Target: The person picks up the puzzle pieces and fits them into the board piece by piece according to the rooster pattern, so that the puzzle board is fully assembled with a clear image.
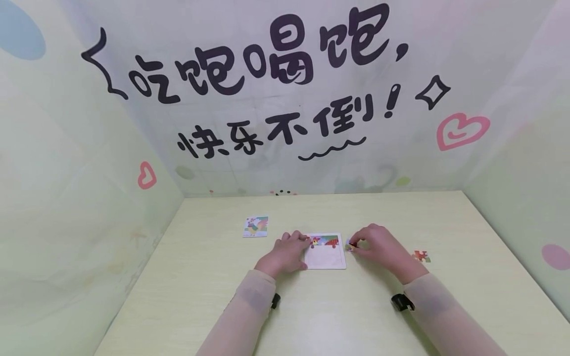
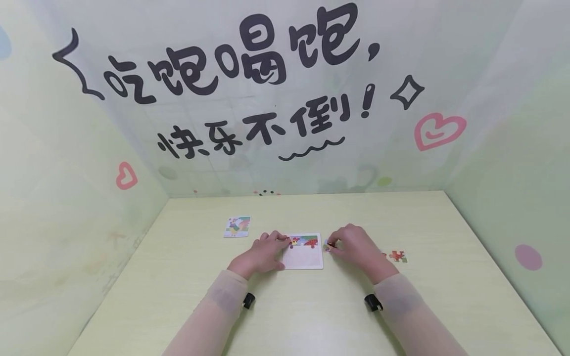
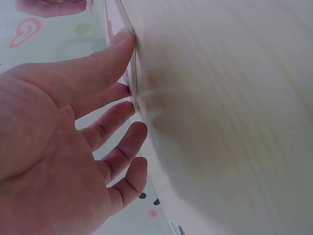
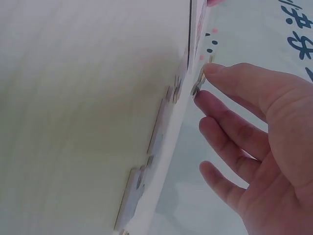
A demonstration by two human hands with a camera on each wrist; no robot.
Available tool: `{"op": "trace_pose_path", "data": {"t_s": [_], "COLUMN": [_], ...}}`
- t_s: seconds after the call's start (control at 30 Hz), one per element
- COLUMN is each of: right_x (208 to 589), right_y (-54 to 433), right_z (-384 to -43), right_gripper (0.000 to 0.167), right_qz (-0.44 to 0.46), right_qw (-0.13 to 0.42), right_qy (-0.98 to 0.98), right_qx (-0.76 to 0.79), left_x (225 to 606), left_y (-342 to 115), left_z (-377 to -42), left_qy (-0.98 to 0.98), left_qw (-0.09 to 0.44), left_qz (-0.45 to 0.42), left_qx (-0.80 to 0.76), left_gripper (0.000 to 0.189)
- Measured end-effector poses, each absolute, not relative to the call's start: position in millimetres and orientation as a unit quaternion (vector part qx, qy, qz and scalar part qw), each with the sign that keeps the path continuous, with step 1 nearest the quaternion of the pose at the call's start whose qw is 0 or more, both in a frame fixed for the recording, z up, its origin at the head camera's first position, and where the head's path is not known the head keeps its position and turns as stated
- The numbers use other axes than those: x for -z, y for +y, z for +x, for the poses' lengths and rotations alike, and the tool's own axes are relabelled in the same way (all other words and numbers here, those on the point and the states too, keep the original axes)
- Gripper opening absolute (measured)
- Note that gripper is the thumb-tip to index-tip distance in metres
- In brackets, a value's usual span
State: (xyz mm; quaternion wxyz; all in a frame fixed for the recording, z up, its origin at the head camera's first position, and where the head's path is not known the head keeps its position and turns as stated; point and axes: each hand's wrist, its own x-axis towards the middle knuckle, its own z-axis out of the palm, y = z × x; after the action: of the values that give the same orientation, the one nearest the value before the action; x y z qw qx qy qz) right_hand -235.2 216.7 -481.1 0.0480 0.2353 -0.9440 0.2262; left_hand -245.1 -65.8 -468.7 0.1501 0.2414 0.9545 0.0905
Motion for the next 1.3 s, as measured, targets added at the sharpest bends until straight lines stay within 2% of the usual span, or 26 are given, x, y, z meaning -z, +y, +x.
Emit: {"op": "trace_pose_path", "data": {"t_s": [0.9,1.3], "right_x": [477,477], "right_y": [182,168], "right_z": [-234,-237], "right_gripper": [0.009,0.008], "right_qz": [0.318,0.326], "right_qw": [0.096,0.072], "right_qy": [-0.926,-0.929], "right_qx": [-0.178,-0.16], "left_x": [468,470], "left_y": [-65,-66], "left_z": [-244,-245], "left_qy": [0.953,0.954], "left_qw": [0.148,0.152], "left_qz": [0.24,0.235], "left_qx": [-0.113,-0.105], "left_gripper": [0.079,0.077]}}
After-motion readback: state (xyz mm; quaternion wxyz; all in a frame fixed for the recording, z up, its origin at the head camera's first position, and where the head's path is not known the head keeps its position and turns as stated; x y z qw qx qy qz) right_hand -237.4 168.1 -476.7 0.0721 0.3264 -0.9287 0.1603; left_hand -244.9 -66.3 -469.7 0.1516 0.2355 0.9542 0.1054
